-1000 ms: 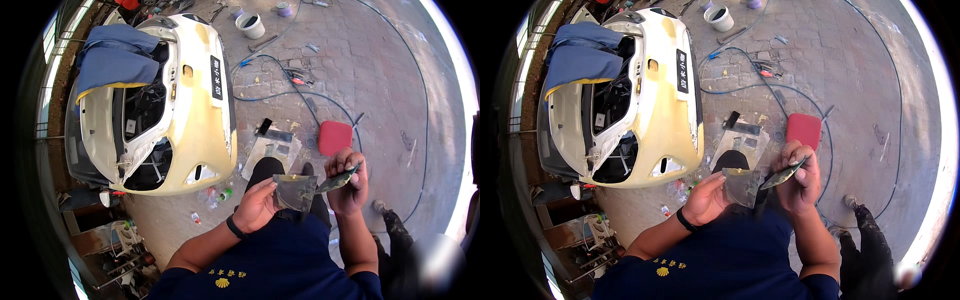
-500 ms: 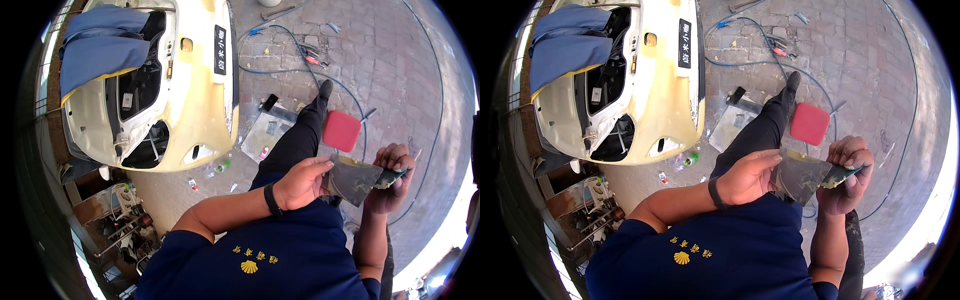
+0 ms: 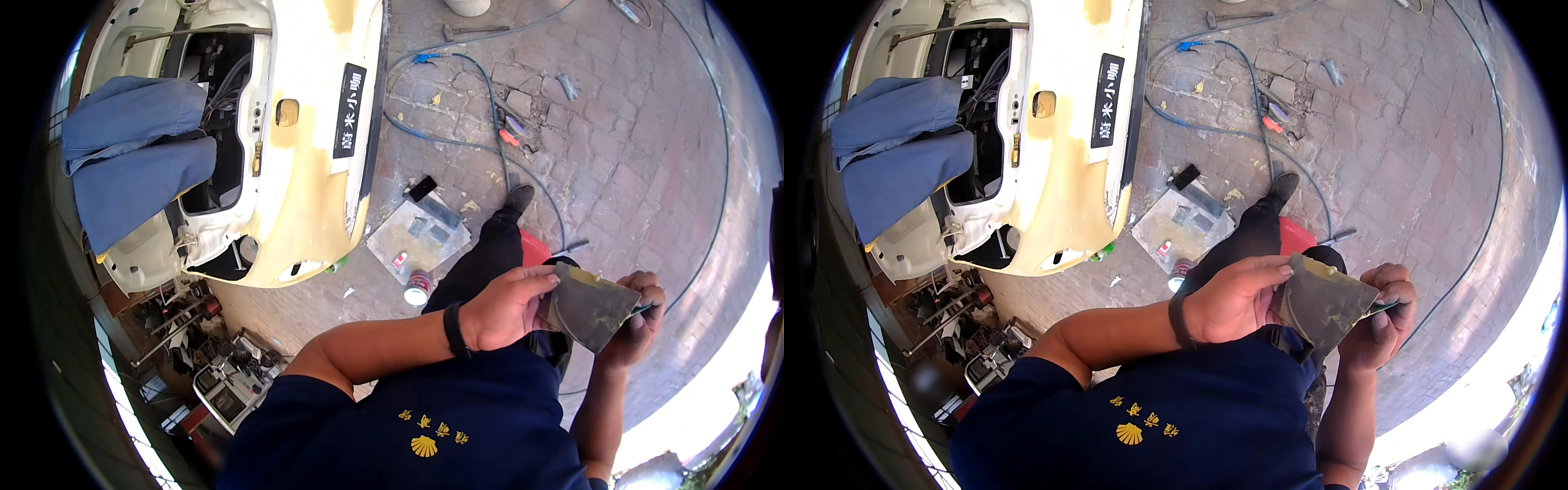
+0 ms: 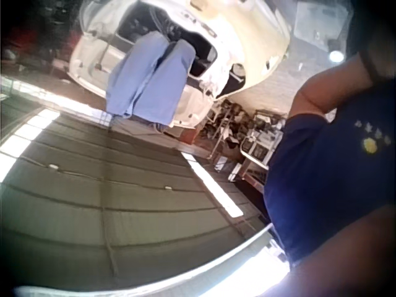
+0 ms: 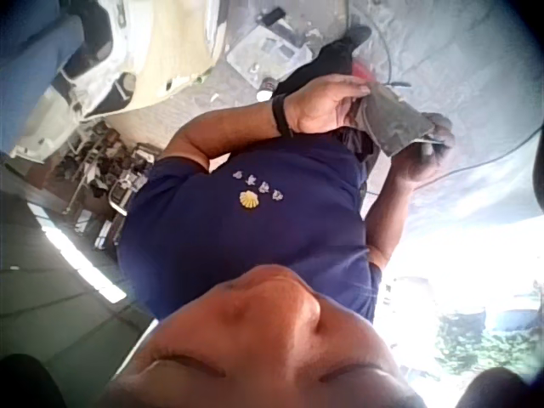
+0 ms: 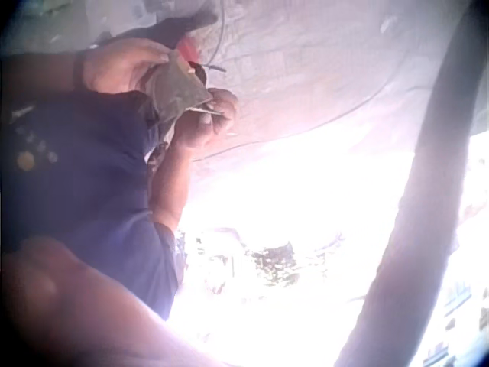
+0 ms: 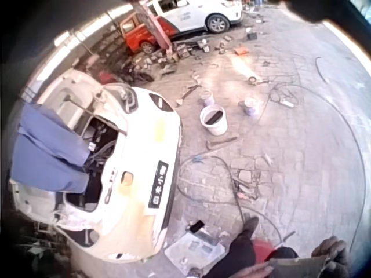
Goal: The person applies a yellowish body filler to a detached white car bumper using a putty knife and a green sanding block. They spread the filler across the surface, smooth it, and scrape off excess material from the tool.
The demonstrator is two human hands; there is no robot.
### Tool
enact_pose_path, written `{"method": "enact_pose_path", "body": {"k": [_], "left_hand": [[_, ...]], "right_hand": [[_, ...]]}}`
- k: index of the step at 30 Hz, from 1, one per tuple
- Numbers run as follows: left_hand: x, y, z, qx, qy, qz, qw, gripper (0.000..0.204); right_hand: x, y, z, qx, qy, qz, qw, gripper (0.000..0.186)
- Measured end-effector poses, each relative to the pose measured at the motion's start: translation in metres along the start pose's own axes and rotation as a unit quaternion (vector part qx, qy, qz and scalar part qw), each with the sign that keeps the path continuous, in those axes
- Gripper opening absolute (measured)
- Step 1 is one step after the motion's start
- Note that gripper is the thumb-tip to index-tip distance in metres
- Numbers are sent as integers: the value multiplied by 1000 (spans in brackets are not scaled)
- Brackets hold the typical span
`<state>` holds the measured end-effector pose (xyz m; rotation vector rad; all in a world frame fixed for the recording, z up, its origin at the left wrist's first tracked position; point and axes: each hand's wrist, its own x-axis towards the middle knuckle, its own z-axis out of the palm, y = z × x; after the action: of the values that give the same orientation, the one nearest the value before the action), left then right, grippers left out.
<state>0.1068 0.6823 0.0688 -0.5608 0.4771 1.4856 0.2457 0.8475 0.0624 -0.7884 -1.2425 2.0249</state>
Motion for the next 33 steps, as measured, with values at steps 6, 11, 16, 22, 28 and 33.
{"method": "enact_pose_path", "body": {"k": [6, 11, 16, 22, 28, 33], "left_hand": [[63, 12, 54, -20, 15, 43, 999, 36], [131, 8, 116, -41, 0, 104, 994, 35], [202, 2, 168, -94, -32, 262, 960, 35], [238, -27, 233, -155, 26, 329, 931, 34], [256, 4, 252, -159, 28, 424, 891, 32], [268, 59, 261, -165, -13, 474, 865, 32]], "right_hand": [[104, -65, -13, 133, -1, 19, 991, 25], [199, -73, -53, 69, -147, 42, 986, 27], [295, -109, -81, 144, -212, 105, 961, 24], [375, -135, -68, 135, -366, 177, 904, 22], [419, -151, -30, 170, -418, 177, 875, 23], [436, -160, 8, 71, -354, 191, 913, 24]]}}
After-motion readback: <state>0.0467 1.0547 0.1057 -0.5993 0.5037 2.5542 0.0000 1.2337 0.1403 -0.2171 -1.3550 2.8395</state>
